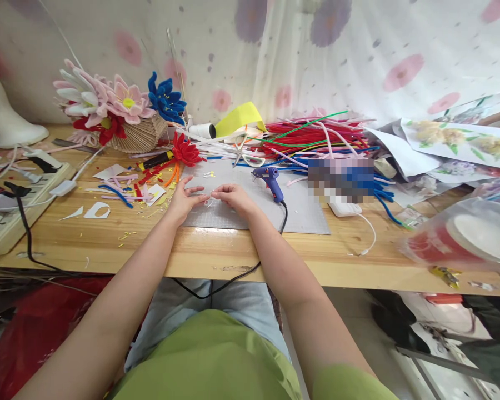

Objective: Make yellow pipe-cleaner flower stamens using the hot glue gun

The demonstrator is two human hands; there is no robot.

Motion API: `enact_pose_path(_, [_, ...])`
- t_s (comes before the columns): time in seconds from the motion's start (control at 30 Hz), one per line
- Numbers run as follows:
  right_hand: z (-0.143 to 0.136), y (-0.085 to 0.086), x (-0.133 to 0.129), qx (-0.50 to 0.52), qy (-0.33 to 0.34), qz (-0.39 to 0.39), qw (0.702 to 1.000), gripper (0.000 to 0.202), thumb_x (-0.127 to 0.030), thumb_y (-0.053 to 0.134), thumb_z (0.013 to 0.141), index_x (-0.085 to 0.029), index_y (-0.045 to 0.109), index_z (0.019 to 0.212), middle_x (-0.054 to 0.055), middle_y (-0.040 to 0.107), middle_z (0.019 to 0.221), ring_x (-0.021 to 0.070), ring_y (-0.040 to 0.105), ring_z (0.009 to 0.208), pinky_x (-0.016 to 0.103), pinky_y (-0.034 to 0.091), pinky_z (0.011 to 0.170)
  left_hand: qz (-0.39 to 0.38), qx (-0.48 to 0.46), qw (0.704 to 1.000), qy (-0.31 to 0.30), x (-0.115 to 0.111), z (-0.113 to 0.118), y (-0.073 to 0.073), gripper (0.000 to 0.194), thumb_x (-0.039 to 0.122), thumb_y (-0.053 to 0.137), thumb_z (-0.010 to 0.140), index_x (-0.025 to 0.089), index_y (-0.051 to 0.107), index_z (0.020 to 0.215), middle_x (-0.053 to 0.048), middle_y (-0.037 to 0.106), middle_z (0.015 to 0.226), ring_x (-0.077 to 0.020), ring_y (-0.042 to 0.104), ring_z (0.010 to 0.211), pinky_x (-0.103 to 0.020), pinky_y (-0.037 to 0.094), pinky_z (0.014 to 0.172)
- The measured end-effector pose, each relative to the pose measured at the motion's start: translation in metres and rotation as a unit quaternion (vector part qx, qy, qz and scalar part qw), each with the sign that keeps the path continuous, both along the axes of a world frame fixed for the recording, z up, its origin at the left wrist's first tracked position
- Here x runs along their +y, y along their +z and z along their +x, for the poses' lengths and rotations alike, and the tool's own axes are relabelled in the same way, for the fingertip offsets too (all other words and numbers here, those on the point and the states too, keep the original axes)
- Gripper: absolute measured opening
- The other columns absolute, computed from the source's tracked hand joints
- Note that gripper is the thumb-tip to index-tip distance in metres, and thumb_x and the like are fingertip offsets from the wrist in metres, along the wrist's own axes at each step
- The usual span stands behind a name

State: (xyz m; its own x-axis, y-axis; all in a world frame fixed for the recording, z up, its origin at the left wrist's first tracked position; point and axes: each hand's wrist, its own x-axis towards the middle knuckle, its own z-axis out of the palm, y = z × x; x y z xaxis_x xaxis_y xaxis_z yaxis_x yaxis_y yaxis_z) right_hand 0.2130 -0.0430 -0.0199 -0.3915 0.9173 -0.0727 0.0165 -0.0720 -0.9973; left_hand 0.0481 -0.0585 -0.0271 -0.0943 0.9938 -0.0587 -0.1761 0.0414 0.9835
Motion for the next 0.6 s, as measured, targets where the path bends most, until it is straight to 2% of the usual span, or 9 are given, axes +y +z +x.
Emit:
enact_pose_path(0.07, [0.001,-0.001,0.000,0.016,0.008,-0.019,1.000,0.034,-0.044,0.073,0.057,-0.017,0.059,0.069,-0.008,0.040,0.047,0.0038,0.025,0.041,0.022,0.012,0.042,-0.010,-0.002,1.000,-0.021,-0.001,0.000,0.002,0.094,0.010,0.081,0.047,0.025,0.038,0.129,-0.006,0.061,0.099,-0.0136,0.064,0.077,-0.034,0.055,0.072])
enact_pose_path(0.2, [-0.002,-0.003,0.000,0.018,-0.019,-0.019,0.999,0.035,-0.046,0.074,0.056,-0.017,0.059,0.069,-0.009,0.034,0.042,0.0037,0.023,0.039,0.022,0.010,0.042,-0.018,0.008,0.999,-0.045,-0.004,0.000,0.006,0.100,0.008,0.081,0.047,0.026,0.035,0.134,-0.008,0.062,0.104,-0.0145,0.064,0.076,-0.035,0.056,0.071])
enact_pose_path(0.33, [-0.006,0.001,-0.003,-0.004,-0.021,-0.013,1.000,0.035,-0.046,0.074,0.055,-0.017,0.059,0.068,-0.009,0.038,0.042,0.0035,0.023,0.038,0.023,0.011,0.041,-0.018,0.011,0.998,-0.062,-0.006,0.000,0.006,0.105,0.006,0.080,0.047,0.029,0.032,0.137,-0.009,0.062,0.105,-0.0133,0.064,0.073,-0.033,0.056,0.069])
enact_pose_path(0.43, [-0.008,0.004,-0.005,-0.024,-0.019,-0.007,0.999,0.036,-0.047,0.073,0.054,-0.017,0.059,0.066,-0.007,0.044,0.044,0.0036,0.024,0.039,0.023,0.012,0.041,-0.015,0.019,0.998,-0.066,-0.005,0.000,0.005,0.109,0.004,0.080,0.045,0.028,0.030,0.139,-0.010,0.062,0.107,-0.0171,0.065,0.081,-0.035,0.056,0.070])
enact_pose_path(0.53, [-0.011,0.007,-0.007,-0.023,-0.024,-0.005,0.999,0.034,-0.045,0.074,0.054,-0.016,0.059,0.065,-0.007,0.045,0.044,0.0041,0.028,0.042,0.023,0.016,0.043,-0.010,0.029,0.997,-0.068,-0.003,0.000,0.002,0.111,0.003,0.079,0.045,0.027,0.027,0.140,-0.012,0.061,0.108,-0.0202,0.065,0.087,-0.037,0.056,0.071])
enact_pose_path(0.6, [-0.012,0.008,-0.008,-0.017,-0.030,-0.008,0.999,0.033,-0.043,0.075,0.054,-0.015,0.060,0.064,-0.006,0.045,0.045,0.0047,0.033,0.045,0.022,0.020,0.046,-0.007,0.035,0.997,-0.070,-0.001,0.000,-0.001,0.112,0.002,0.078,0.046,0.028,0.026,0.141,-0.012,0.061,0.109,-0.0195,0.065,0.084,-0.037,0.056,0.071])
